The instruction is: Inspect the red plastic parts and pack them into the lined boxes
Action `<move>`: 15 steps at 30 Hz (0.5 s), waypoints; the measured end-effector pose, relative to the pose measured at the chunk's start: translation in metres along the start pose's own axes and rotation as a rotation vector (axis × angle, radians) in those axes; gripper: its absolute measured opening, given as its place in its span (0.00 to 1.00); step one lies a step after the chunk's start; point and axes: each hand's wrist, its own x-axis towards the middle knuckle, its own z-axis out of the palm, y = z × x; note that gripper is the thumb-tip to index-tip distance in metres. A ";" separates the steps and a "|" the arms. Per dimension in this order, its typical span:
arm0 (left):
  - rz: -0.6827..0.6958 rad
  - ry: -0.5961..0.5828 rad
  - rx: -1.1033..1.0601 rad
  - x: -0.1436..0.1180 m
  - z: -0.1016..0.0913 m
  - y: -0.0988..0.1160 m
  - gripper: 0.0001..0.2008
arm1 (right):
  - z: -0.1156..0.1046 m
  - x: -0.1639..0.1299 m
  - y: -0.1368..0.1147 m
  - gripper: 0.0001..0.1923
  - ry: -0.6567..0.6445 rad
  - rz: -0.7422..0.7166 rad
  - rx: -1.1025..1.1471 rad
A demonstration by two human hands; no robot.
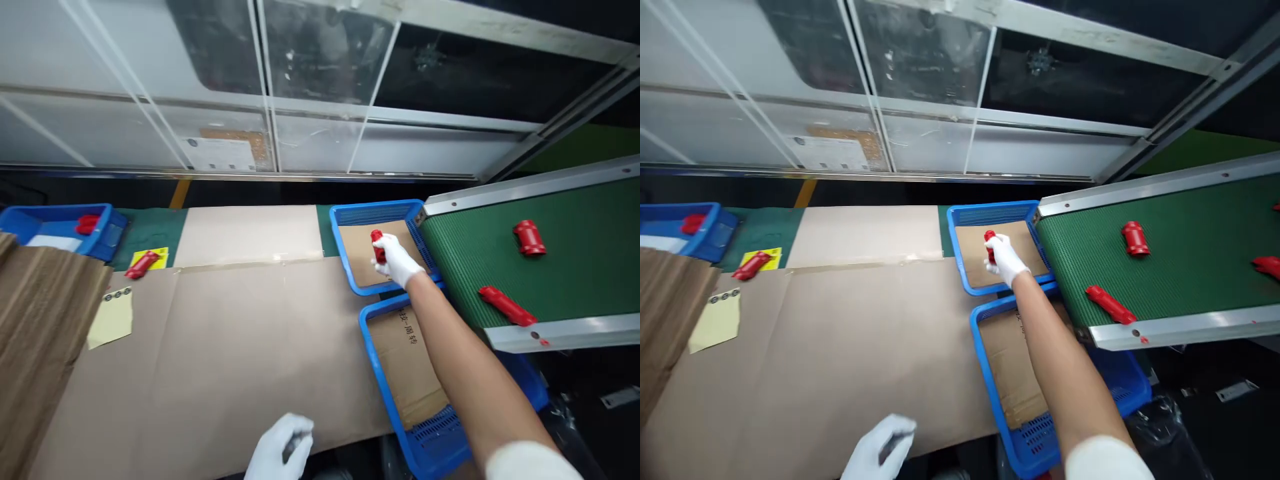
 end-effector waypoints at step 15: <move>0.151 0.165 -0.402 0.020 -0.106 0.046 0.09 | 0.147 -0.186 0.138 0.19 -1.058 0.423 0.794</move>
